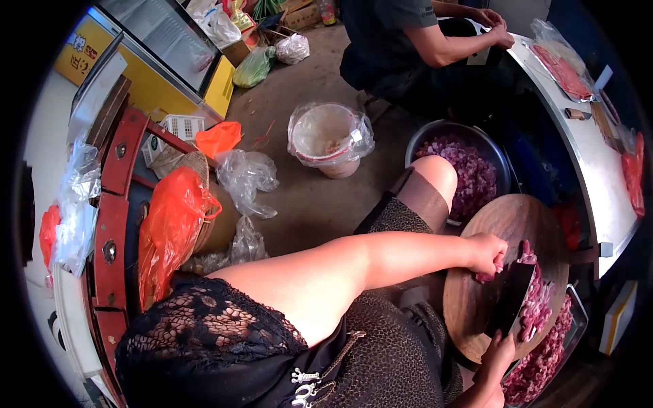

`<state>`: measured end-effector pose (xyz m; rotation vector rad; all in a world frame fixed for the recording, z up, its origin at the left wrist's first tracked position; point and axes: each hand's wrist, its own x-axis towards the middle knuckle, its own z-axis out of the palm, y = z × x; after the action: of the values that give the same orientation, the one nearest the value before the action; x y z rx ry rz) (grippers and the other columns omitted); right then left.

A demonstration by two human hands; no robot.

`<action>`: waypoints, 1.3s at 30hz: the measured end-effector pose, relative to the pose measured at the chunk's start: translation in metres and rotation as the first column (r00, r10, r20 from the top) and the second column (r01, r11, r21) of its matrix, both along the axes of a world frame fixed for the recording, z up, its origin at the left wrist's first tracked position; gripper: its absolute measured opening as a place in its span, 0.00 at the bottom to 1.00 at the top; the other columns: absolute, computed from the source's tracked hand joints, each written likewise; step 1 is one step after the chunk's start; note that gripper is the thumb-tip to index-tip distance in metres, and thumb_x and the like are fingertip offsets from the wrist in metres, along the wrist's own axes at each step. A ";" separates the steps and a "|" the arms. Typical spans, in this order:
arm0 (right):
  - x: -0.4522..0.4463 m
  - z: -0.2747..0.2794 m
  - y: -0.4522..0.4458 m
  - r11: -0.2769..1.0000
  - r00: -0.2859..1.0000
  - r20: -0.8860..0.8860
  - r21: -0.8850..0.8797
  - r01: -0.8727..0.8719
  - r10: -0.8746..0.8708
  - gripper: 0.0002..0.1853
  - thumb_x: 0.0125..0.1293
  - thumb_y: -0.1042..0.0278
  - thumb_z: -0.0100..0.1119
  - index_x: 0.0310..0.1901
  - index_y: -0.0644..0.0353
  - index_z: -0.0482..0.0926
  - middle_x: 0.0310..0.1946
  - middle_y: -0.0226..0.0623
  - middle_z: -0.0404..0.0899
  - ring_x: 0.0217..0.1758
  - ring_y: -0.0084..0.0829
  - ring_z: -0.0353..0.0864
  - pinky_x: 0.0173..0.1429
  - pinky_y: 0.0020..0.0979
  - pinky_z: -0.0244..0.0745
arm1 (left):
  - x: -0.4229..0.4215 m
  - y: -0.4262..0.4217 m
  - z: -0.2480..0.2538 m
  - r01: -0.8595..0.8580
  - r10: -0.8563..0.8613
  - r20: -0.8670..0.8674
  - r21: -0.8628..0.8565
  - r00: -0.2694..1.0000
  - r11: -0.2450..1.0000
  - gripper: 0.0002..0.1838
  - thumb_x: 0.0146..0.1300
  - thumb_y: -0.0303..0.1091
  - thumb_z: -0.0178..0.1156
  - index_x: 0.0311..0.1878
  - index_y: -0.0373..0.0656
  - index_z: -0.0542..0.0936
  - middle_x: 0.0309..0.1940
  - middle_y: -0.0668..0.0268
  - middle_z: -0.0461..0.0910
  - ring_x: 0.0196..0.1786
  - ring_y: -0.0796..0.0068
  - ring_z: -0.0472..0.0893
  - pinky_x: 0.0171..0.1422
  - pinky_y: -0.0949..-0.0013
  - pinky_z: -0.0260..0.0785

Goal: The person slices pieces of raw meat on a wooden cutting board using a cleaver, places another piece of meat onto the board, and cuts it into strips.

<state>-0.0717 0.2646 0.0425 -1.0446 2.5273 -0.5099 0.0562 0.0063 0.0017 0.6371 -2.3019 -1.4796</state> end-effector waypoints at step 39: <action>0.002 -0.008 0.010 0.990 0.993 0.086 -0.111 0.090 -0.081 0.16 0.72 0.68 0.53 0.54 0.70 0.76 0.38 0.52 0.83 0.39 0.41 0.82 0.47 0.39 0.75 | 0.000 0.018 -0.031 -0.023 0.010 0.136 0.097 0.991 0.995 0.24 0.44 0.45 0.78 0.42 0.45 0.81 0.40 0.63 0.86 0.47 0.62 0.84 0.52 0.62 0.76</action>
<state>-0.0693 0.2748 0.0347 -0.9374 2.5041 -0.7150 0.0560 0.0247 -0.0292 0.8051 -2.3279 -1.5957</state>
